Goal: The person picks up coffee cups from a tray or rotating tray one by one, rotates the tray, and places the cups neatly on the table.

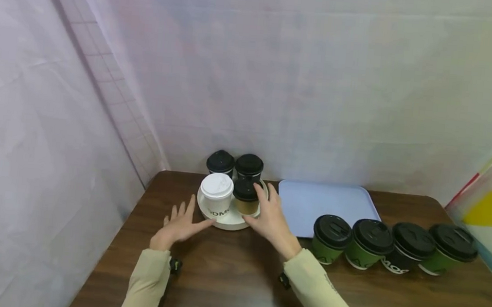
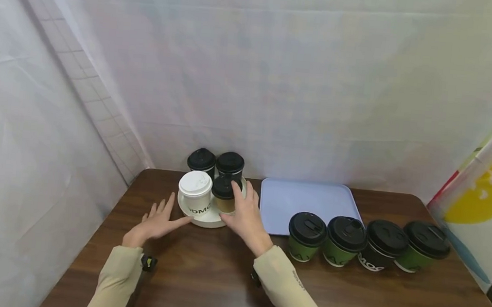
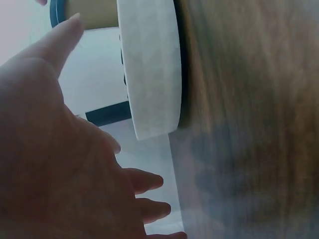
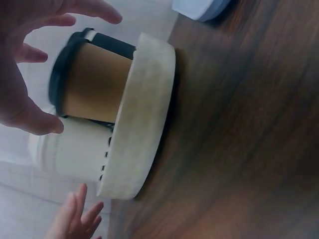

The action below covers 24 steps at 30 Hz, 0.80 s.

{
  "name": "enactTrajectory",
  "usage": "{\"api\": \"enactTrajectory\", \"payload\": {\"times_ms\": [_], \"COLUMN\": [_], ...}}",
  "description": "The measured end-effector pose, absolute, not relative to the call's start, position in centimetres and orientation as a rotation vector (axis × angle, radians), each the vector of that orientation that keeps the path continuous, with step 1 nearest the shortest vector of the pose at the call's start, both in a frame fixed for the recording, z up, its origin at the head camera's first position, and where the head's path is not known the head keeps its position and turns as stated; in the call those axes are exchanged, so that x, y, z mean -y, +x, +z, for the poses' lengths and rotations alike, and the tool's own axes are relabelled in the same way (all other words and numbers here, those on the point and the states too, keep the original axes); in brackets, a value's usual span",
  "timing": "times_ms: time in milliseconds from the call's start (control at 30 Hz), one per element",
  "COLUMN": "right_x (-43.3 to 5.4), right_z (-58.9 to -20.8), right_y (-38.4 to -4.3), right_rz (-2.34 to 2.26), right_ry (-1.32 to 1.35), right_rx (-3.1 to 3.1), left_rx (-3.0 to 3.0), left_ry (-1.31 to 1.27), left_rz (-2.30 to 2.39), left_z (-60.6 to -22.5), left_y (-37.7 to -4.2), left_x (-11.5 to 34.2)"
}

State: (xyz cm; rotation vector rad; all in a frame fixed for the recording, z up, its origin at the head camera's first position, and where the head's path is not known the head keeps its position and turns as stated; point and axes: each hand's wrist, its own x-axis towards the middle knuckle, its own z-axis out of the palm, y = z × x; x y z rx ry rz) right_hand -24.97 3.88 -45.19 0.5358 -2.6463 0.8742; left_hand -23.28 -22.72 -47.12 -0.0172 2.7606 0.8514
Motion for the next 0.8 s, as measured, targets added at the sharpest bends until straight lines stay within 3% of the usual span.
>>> {"api": "enactTrajectory", "payload": {"times_ms": [300,800], "right_x": [-2.5,-2.9], "right_z": [-45.8,-46.1], "right_y": [-27.4,-28.0], "right_rz": [0.9,0.882], "right_ry": [0.466,0.386], "right_rx": [2.674,2.675], "left_rx": [-2.788,-2.82], "left_ry": [-0.024,0.019], "left_rz": [0.834,0.827], "left_z": [-47.2,-47.6], "left_y": [-24.3,-25.1], "left_x": [22.9,21.1]}}
